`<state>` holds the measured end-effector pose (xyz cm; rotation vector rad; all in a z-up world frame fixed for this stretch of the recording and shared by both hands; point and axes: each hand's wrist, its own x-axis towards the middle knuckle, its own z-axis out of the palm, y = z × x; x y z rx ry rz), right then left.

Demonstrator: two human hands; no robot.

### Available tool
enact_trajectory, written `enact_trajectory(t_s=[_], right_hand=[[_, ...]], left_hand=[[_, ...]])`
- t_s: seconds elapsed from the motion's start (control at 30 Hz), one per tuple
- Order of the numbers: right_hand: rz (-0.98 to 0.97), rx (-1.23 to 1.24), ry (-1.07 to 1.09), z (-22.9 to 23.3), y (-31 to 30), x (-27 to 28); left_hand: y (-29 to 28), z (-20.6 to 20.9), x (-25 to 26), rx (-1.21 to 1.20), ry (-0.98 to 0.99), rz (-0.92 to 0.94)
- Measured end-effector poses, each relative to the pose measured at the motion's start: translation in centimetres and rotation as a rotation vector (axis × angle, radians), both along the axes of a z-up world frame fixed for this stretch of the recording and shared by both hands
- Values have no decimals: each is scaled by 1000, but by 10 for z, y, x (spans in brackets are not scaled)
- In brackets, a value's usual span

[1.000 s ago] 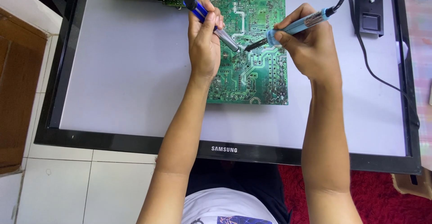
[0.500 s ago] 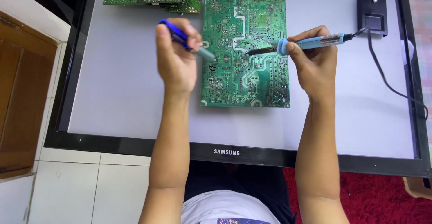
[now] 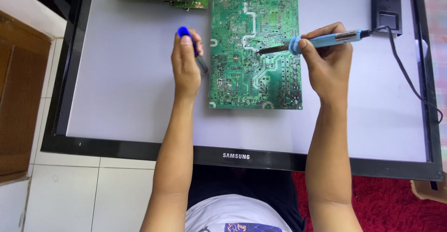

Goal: Desoldering components from a printed circuit board using a soldering iron and a desoldering pump.

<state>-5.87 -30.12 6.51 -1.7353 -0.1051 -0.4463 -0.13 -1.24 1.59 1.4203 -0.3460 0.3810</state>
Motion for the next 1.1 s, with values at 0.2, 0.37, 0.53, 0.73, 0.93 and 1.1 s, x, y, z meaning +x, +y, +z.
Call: enact_trajectory(t_s=[0.2, 0.37, 0.53, 0.73, 0.93, 1.1], right_hand=[[-22, 13, -4, 2, 8, -8], [-29, 40, -15, -3, 10, -8], [-31, 39, -44, -4, 11, -12], [-43, 52, -29, -9, 10, -13], [-71, 64, -11, -13, 5, -14], [-64, 89, -15, -12, 7, -16]], left_hand=[[6, 0, -9, 103, -86, -38], [5, 4, -8, 79, -59, -47], [-4, -16, 14, -153, 15, -64], [1, -18, 22, -196, 105, 47], [19, 10, 22, -364, 56, 105], [18, 36, 16, -497, 127, -80]])
